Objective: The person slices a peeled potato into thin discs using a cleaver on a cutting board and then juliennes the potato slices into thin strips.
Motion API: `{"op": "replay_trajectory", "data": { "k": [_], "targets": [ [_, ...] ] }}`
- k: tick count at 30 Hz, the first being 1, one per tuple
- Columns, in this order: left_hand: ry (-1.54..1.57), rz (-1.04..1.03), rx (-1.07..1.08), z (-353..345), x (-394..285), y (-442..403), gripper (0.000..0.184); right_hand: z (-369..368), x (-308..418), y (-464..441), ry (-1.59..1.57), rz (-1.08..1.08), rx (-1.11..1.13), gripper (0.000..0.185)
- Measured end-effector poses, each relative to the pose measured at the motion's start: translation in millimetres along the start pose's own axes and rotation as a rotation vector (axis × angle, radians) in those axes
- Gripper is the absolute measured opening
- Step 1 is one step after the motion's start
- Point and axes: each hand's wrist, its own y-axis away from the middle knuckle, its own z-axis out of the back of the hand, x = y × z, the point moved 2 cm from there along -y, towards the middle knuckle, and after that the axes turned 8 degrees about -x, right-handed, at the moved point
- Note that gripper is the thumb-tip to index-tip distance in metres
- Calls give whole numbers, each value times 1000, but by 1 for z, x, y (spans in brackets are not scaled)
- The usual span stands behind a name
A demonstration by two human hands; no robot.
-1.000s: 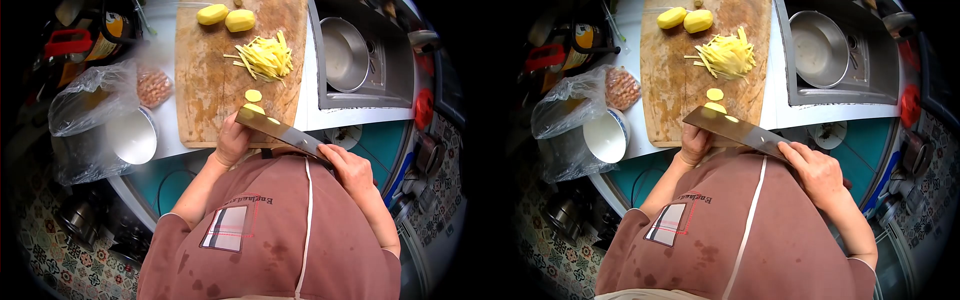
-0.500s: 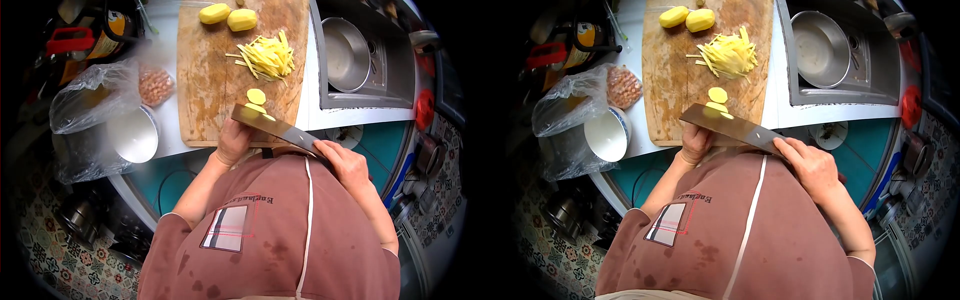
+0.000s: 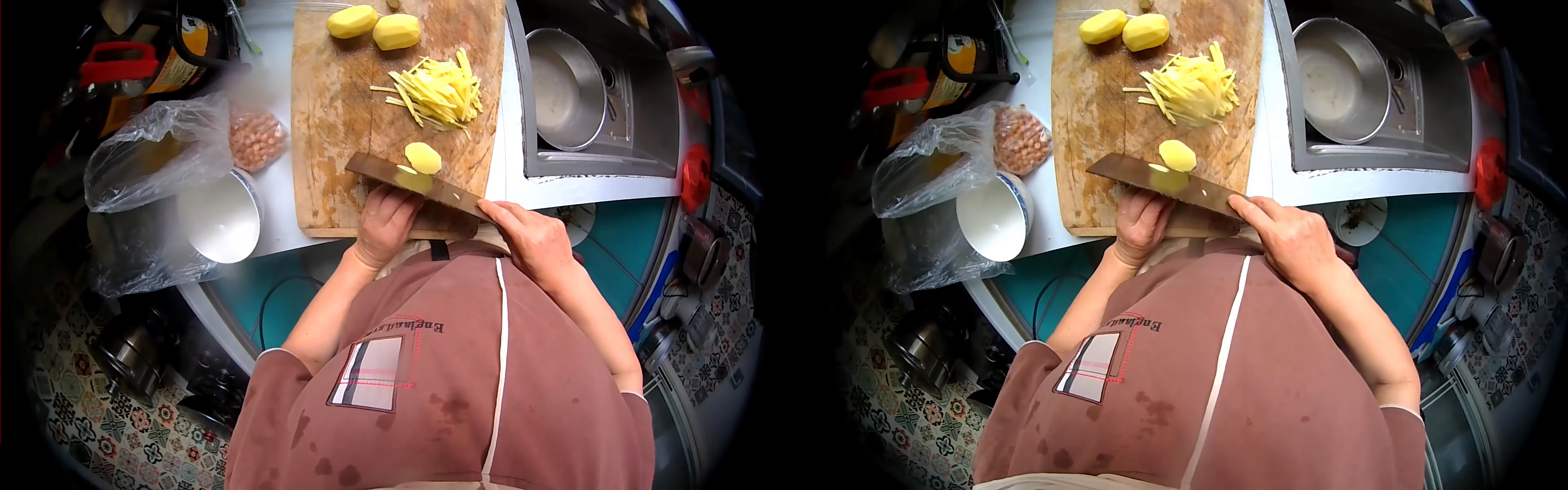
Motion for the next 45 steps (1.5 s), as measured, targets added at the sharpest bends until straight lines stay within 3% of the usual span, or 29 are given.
{"op": "replay_trajectory", "data": {
  "k": [2,4,7,9,17,22,25,28,36,45],
  "targets": [
    [6,6,18,0,1,4,31,19,5,8,9,-7,15,47],
    [173,255,104,-4,7,15,31,44,13,18,23,-45,59,47],
    [203,309,103,-6,10,19,30,60,14,33,64,-71,84,46],
    [57,28,-26,-1,2,1,31,56,12,37,49,-87,81,47],
    [-9,24,-3,-1,2,1,30,-11,-1,2,17,-3,-34,47],
    [23,55,54,2,3,4,31,30,12,19,52,-15,5,50],
    [261,327,20,-5,8,15,33,54,19,34,94,-57,60,50],
    [24,48,-24,1,1,-1,34,57,18,37,89,-74,70,50],
    [12,34,-2,2,0,1,32,-10,4,3,27,-15,-8,50],
    [143,99,23,1,4,3,39,53,18,34,16,-66,64,50]
  ]
}}
